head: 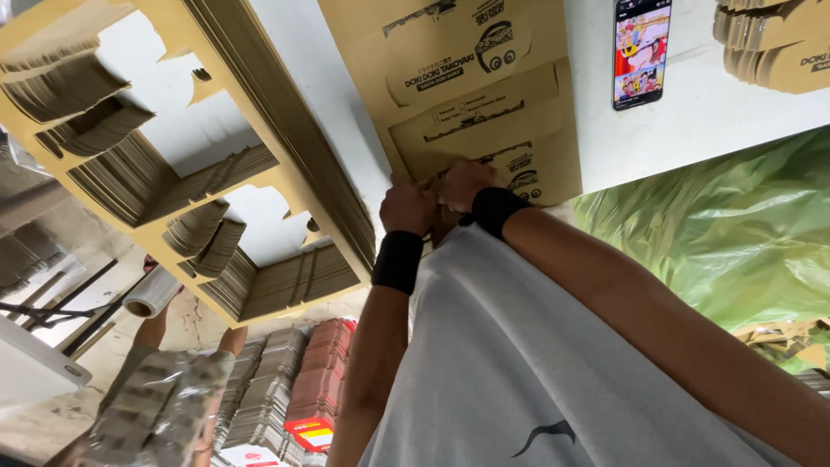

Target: Folding die-cut cardboard templates into boxes and removing excess waste material.

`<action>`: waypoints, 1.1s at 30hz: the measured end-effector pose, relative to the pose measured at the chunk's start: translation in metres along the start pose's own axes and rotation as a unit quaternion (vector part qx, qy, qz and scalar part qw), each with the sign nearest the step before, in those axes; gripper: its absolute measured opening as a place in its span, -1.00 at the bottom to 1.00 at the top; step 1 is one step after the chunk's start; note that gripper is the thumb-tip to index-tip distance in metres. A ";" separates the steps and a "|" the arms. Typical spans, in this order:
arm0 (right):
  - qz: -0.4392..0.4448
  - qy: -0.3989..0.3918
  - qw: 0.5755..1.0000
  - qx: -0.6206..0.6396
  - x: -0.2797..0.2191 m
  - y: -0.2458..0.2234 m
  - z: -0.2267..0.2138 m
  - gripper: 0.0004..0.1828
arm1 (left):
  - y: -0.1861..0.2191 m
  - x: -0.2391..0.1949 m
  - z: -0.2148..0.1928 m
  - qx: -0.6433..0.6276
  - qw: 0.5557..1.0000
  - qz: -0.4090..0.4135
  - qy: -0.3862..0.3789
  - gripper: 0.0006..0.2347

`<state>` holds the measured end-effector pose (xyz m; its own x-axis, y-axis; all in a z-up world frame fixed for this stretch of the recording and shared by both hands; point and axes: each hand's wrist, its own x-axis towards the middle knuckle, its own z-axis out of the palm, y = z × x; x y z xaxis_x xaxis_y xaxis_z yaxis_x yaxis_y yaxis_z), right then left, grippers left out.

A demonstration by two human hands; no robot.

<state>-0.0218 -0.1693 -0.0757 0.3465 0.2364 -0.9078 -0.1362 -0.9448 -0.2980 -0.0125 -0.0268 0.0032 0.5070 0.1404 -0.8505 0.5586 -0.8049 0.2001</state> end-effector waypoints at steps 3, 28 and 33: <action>-0.025 -0.011 0.996 -0.086 0.009 0.006 0.006 -0.68 | 0.002 0.006 0.012 0.010 0.999 -0.030 0.012 -0.77; -0.155 0.103 0.971 -0.151 -0.018 -0.011 -0.025 -0.51 | 0.005 -0.068 0.000 -0.294 0.955 -0.038 0.033 -0.22; -0.085 0.061 0.978 0.182 -0.060 -0.015 -0.051 -0.52 | -0.003 -0.070 0.045 -0.220 0.972 -0.063 0.055 -0.36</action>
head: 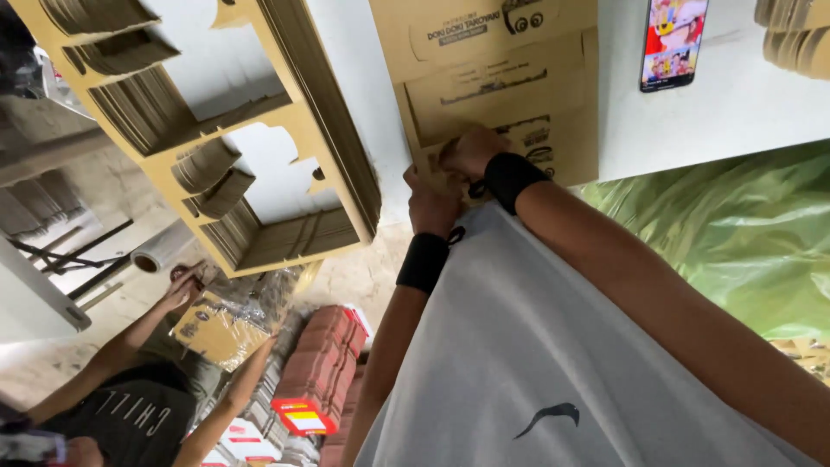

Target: Folding die-cut cardboard templates into boxes and removing excess waste material.

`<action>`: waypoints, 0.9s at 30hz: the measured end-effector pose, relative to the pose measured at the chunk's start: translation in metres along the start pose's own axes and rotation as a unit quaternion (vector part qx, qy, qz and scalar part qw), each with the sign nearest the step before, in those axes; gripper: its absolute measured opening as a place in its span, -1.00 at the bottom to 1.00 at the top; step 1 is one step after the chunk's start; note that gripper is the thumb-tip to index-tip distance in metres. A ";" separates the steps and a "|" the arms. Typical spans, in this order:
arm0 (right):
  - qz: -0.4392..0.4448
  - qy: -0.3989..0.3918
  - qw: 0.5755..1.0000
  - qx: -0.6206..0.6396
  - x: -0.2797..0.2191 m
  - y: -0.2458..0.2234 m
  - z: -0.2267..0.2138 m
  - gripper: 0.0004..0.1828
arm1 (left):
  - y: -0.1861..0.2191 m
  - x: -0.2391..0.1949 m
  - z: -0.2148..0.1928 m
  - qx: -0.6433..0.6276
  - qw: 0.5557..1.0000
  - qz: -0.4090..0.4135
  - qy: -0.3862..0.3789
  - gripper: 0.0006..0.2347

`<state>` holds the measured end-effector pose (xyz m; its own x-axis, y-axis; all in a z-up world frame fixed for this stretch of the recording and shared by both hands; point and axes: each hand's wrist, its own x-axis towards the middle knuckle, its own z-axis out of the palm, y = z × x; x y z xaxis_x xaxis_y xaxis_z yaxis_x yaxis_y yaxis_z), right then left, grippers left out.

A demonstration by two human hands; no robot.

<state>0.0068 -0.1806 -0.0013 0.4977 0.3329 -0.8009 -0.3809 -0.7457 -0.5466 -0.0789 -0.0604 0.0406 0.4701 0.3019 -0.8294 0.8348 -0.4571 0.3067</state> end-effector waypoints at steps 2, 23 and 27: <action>-0.033 -0.004 0.998 0.051 -0.005 0.007 -0.003 -0.55 | -0.018 0.015 0.012 0.036 0.999 0.012 0.015 -0.38; 0.050 0.055 0.954 0.292 -0.101 0.136 -0.094 -0.29 | 0.008 -0.001 0.001 -0.005 0.971 0.194 0.139 -0.04; 0.101 0.147 0.972 0.154 -0.074 0.162 -0.073 -0.35 | 0.116 -0.024 0.048 0.120 0.929 0.311 0.161 -0.07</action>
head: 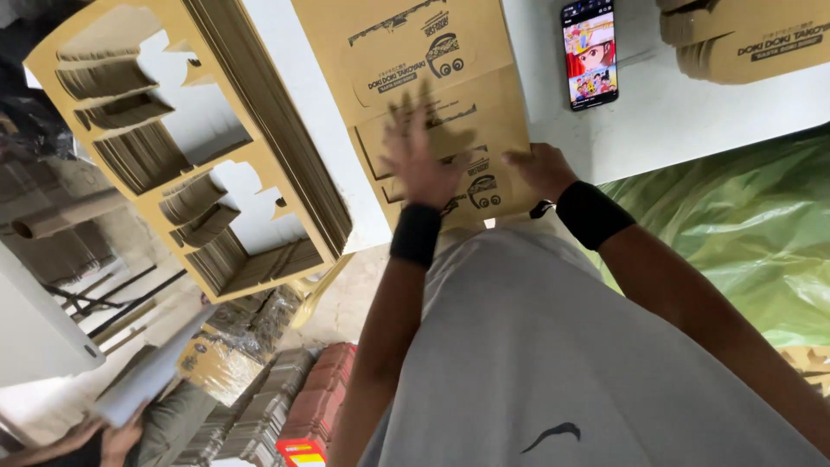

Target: Folding die-cut cardboard templates into boxes and removing excess waste material.

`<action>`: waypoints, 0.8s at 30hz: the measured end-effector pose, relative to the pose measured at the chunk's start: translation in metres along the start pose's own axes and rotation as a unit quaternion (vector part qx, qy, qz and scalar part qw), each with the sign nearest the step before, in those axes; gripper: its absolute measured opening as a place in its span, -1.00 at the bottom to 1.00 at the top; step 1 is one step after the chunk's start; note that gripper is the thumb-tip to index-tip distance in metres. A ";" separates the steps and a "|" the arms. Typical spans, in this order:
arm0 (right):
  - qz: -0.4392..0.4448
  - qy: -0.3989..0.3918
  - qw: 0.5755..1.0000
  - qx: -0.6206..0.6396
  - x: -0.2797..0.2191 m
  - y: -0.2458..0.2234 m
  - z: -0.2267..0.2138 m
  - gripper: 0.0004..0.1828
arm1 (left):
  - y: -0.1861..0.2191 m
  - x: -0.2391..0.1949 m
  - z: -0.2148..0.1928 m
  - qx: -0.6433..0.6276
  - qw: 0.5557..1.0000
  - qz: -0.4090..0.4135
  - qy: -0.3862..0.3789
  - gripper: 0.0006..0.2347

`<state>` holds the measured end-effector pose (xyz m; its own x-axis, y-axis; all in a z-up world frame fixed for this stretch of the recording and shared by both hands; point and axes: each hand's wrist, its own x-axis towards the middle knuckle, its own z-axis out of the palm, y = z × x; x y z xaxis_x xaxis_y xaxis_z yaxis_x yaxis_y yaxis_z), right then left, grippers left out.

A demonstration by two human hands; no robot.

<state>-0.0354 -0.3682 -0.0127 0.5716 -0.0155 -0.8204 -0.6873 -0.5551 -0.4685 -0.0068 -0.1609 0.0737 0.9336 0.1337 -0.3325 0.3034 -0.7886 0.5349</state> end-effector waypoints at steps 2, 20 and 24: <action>-0.183 0.054 0.960 -0.206 0.024 0.038 0.022 -0.54 | -0.003 0.030 0.044 -0.036 0.999 -0.017 -0.015 0.00; -0.020 0.125 0.991 -0.032 0.023 0.077 0.036 -0.56 | -0.019 0.003 0.063 -0.051 0.993 -0.001 -0.108 0.09; -0.032 0.147 0.987 -0.063 0.026 0.070 0.038 -0.59 | -0.021 0.009 0.068 0.007 0.985 -0.046 -0.169 0.19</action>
<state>-0.0857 -0.3761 -0.0792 0.7297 -0.2073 -0.6516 -0.5956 -0.6608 -0.4567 -0.0174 -0.1841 0.0063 0.7848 -0.0006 -0.6197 0.3792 -0.7904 0.4811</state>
